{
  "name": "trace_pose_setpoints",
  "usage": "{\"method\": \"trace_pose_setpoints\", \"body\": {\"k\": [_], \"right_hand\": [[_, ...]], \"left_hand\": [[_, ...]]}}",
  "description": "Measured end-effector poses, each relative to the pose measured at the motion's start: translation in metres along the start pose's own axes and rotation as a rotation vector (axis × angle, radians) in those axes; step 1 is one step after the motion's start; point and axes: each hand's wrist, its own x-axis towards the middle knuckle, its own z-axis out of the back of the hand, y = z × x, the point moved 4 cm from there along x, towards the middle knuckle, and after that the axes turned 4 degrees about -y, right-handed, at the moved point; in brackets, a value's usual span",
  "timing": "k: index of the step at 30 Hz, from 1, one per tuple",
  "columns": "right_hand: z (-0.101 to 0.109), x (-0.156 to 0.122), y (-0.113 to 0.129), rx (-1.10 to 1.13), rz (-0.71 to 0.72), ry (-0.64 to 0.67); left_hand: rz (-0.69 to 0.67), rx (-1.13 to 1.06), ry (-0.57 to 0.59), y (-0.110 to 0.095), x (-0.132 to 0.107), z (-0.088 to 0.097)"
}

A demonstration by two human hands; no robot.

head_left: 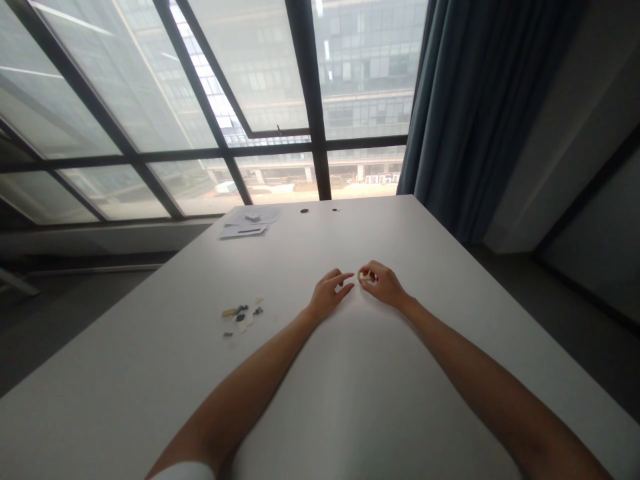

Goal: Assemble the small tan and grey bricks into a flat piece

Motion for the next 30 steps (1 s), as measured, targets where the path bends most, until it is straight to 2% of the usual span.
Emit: {"method": "trace_pose_setpoints", "body": {"k": [4, 8, 10, 13, 16, 21, 30], "right_hand": [[0.025, 0.018, -0.010, -0.009, -0.074, -0.114], [0.054, 0.029, -0.036, -0.006, -0.181, -0.196], [0.065, 0.030, -0.052, -0.030, -0.232, -0.199], [0.076, 0.026, -0.075, -0.098, -0.277, -0.137], [0.078, 0.017, -0.094, -0.166, -0.291, -0.023], [0.070, 0.003, -0.117, -0.213, -0.332, 0.140], [0.061, -0.004, -0.130, -0.210, -0.356, 0.299]], "left_hand": [[-0.002, 0.000, 0.003, -0.001, 0.001, 0.000], [0.003, -0.008, -0.001, -0.001, 0.001, -0.001], [0.004, -0.008, -0.002, 0.000, 0.001, -0.002], [0.005, -0.006, -0.003, 0.002, 0.000, -0.003], [0.010, -0.003, -0.002, 0.002, 0.000, -0.003], [0.024, 0.000, 0.003, 0.000, 0.001, -0.001], [0.014, -0.004, 0.006, -0.001, 0.002, -0.002]]}}
